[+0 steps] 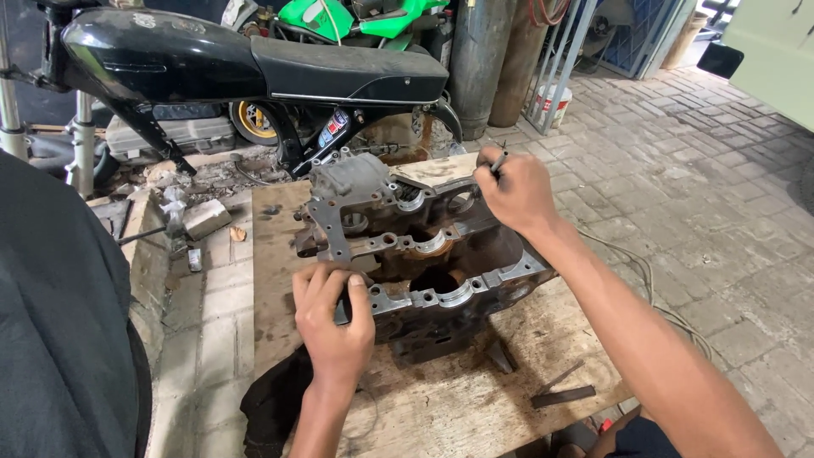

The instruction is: Using a small metal tool to brush or scrape the internal surfaces of an engine block on a workbench.

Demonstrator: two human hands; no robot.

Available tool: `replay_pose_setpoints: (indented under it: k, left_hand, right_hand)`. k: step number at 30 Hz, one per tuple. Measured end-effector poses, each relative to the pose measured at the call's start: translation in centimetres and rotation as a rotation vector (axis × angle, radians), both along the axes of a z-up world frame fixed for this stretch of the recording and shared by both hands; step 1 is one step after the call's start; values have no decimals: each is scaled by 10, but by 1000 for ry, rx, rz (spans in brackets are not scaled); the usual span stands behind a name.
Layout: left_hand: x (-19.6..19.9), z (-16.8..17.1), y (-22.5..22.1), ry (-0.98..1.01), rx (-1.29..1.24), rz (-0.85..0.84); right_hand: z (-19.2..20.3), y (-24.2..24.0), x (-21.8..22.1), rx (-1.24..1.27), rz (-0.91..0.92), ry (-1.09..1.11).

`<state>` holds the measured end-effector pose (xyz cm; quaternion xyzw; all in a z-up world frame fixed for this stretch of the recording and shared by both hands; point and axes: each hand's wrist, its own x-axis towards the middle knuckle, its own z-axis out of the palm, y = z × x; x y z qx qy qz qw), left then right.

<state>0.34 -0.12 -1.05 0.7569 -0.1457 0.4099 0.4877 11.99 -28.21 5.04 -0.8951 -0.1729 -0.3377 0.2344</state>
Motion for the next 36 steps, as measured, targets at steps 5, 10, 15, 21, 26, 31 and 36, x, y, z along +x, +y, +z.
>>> replay_pose_setpoints:
  k: [5,10,15,21,26,31,36]
  left_hand:
    - [-1,2,0,17,1,-2]
    - [-2,3,0,4,3,-7]
    - [-3,4,-1,0,-8,-9]
    - [1,-2,3,1,-46,-70]
    - [-2,1,3,2,-43,-84]
    - [-2,1,3,6,-46,-85]
    - [-6,6,3,18,-33,-93]
  right_hand:
    - [10,8,-2,-27,-24,66]
    - [7,5,4,-119,-75,233]
    - [2,2,8,-96,23,-75]
    - [-34,-29,56,-135,-123,-254]
    - [-16,-5,19,-166,-111,-57]
    - [-16,-12,33,-77,-170,-253]
    - [-22,-3,32,-183,-117,-72]
